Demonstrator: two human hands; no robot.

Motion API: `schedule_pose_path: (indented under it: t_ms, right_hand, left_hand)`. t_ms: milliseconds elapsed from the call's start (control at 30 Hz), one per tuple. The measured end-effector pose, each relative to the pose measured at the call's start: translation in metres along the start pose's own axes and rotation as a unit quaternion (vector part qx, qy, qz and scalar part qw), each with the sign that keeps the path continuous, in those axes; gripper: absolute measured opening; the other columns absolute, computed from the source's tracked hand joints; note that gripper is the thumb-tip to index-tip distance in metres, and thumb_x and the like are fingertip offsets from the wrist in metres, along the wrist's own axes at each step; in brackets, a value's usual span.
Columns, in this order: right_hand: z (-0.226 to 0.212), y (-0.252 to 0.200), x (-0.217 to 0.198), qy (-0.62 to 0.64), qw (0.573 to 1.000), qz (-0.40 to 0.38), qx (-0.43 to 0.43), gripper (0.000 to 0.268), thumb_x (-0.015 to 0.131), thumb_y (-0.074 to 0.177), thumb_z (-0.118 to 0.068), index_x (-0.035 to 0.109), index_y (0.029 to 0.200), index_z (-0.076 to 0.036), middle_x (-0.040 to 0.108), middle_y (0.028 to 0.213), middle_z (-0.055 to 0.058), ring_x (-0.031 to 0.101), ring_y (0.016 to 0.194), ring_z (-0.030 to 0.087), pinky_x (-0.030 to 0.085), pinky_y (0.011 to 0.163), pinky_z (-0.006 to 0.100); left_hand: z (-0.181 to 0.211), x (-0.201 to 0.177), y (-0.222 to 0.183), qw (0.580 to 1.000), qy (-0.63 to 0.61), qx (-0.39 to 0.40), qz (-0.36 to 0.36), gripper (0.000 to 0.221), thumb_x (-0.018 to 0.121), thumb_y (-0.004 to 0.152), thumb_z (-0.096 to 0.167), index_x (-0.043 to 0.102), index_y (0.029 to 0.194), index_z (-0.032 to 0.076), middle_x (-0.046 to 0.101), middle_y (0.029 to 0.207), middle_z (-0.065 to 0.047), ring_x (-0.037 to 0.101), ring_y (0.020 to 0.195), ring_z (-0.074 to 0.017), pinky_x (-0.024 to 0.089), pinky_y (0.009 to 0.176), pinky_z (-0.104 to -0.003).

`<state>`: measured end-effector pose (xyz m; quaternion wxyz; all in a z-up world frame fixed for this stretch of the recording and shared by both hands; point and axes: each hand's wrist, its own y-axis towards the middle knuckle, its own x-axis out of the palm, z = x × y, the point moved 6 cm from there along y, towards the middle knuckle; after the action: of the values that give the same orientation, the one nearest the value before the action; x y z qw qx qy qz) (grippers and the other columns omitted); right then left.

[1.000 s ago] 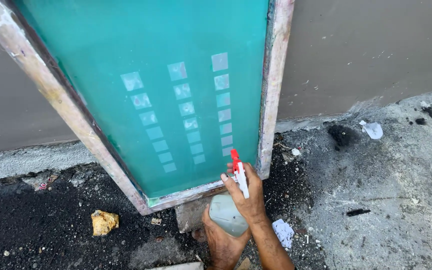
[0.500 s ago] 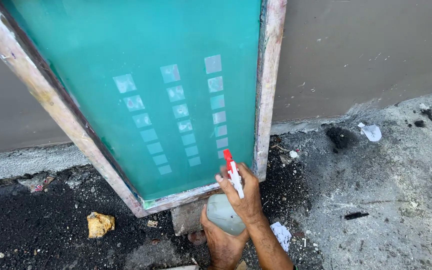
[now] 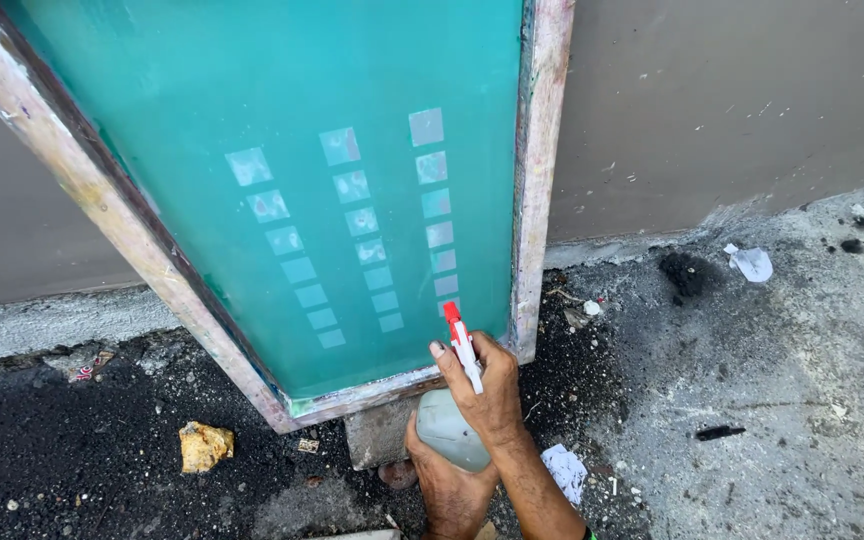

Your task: Spraying cleaning solution onto a screen printing frame and flipping it to spray the other side

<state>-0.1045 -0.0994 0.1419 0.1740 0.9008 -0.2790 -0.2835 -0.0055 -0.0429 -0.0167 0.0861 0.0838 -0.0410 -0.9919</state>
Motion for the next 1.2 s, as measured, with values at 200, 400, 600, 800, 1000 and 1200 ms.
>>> schedule_pose_path:
  t_ms: [200, 400, 600, 800, 1000, 1200]
  right_hand:
    - [-0.011, 0.004, 0.002, -0.007, 0.999, -0.025, -0.025, 0.028, 0.072, 0.089, -0.038, 0.069, 0.088, -0.009, 0.069, 0.077, 0.003, 0.065, 0.07, 0.022, 0.049, 0.067, 0.035]
    - [-0.008, 0.006, 0.007, 0.059, 0.995, -0.08, -0.002, 0.045, 0.075, 0.086, -0.036, 0.069, 0.121, -0.008, 0.07, 0.115, 0.003, 0.073, 0.101, 0.018, 0.057, 0.09, 0.033]
    - [-0.006, 0.005, -0.002, 0.022, 0.999, -0.016, 0.024, 0.032, 0.077, 0.087, -0.038, 0.065, 0.072, -0.011, 0.057, 0.061, -0.001, 0.054, 0.059, 0.015, 0.044, 0.058, 0.033]
    - [-0.007, 0.005, -0.004, -0.005, 1.0, -0.011, -0.016, 0.031, 0.072, 0.09, -0.038, 0.064, 0.08, -0.01, 0.054, 0.067, 0.0, 0.05, 0.06, 0.016, 0.041, 0.056, 0.034]
    - [-0.012, 0.007, -0.008, 0.018, 0.999, -0.02, -0.02, 0.038, 0.072, 0.088, -0.038, 0.07, 0.112, -0.009, 0.074, 0.104, 0.003, 0.073, 0.093, 0.021, 0.055, 0.083, 0.035]
    - [-0.011, 0.005, -0.004, 0.058, 0.997, -0.039, 0.04, 0.029, 0.08, 0.083, -0.037, 0.069, 0.077, -0.01, 0.061, 0.068, 0.0, 0.059, 0.062, 0.016, 0.046, 0.06, 0.033]
  left_hand:
    - [0.0, 0.002, 0.002, 1.0, -0.002, -0.01, -0.007, 0.134, 0.098, 0.047, 0.038, 0.024, 0.153, 0.003, 0.046, 0.15, -0.022, 0.052, 0.134, -0.0371, 0.044, 0.108, -0.044]
    - [-0.003, 0.003, 0.002, 1.0, 0.015, -0.018, 0.002, 0.137, 0.098, 0.046, 0.043, 0.023, 0.153, 0.003, 0.046, 0.15, -0.022, 0.052, 0.134, -0.0375, 0.046, 0.105, -0.044]
    - [-0.002, 0.004, 0.001, 0.999, 0.0, 0.032, 0.028, 0.129, 0.095, 0.05, 0.036, 0.025, 0.152, 0.002, 0.048, 0.149, -0.025, 0.054, 0.133, -0.0404, 0.046, 0.107, -0.045]
    - [0.0, 0.006, 0.003, 0.999, -0.017, 0.037, 0.015, 0.127, 0.094, 0.052, 0.034, 0.023, 0.152, 0.0, 0.046, 0.15, -0.025, 0.052, 0.135, -0.039, 0.043, 0.109, -0.045]
    - [0.002, 0.008, 0.005, 1.0, -0.002, 0.027, -0.008, 0.132, 0.097, 0.049, 0.041, 0.025, 0.152, 0.002, 0.051, 0.147, -0.023, 0.057, 0.13, -0.0375, 0.046, 0.106, -0.042]
    - [-0.004, 0.009, 0.002, 0.998, -0.004, 0.056, 0.032, 0.126, 0.092, 0.051, 0.033, 0.024, 0.151, -0.002, 0.054, 0.141, -0.027, 0.06, 0.124, -0.0416, 0.048, 0.104, -0.044]
